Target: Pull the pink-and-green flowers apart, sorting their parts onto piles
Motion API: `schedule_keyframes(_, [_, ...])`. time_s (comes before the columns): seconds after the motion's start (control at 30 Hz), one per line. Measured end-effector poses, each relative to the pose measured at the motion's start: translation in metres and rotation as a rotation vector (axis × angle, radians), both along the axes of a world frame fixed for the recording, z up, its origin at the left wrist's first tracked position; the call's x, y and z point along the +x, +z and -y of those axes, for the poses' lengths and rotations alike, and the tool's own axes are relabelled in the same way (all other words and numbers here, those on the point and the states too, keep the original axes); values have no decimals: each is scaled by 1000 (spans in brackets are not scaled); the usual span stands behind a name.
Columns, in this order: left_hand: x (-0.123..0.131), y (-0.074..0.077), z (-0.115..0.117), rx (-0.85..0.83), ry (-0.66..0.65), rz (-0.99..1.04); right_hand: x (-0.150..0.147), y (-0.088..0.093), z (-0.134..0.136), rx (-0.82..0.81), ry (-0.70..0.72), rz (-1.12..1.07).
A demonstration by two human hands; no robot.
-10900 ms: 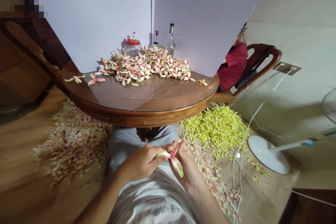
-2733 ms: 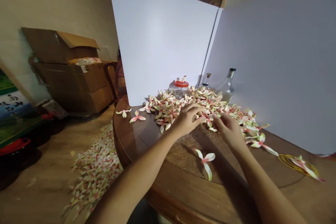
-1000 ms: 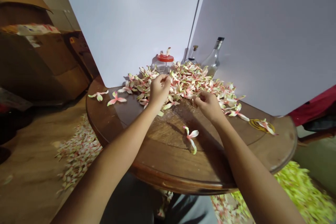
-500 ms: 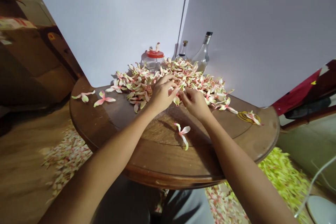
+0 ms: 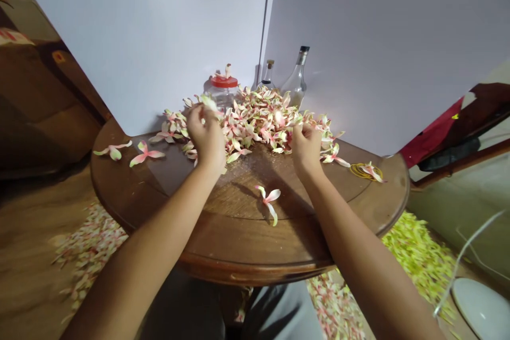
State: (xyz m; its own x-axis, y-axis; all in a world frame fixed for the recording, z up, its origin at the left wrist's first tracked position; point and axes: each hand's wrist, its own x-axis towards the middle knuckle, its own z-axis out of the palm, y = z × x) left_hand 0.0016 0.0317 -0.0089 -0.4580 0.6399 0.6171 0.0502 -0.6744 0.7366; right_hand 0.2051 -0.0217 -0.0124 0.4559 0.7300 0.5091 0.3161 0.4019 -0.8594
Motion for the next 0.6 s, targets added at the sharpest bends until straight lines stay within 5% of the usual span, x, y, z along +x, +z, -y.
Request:
schedule_keyframes(0.1, [-7, 6, -5, -16, -109, 47, 13, 3, -2, -35, 19, -137])
schedule_keyframes(0.27, [-9, 21, 22, -3, -780, -519, 15, 6, 1, -64, 102, 17])
schedule_keyframes(0.37, [-4, 25, 40, 62, -924, -823, 6, 8, 7, -61, 187, 141])
schedule_keyframes(0.47, [1, 24, 43, 123, -793, -857, -1, 12, 14, -89, 256, 247])
schedule_keyframes(0.6, [3, 16, 32, 245, -321, -831, -8, 16, 21, -98, 381, 328])
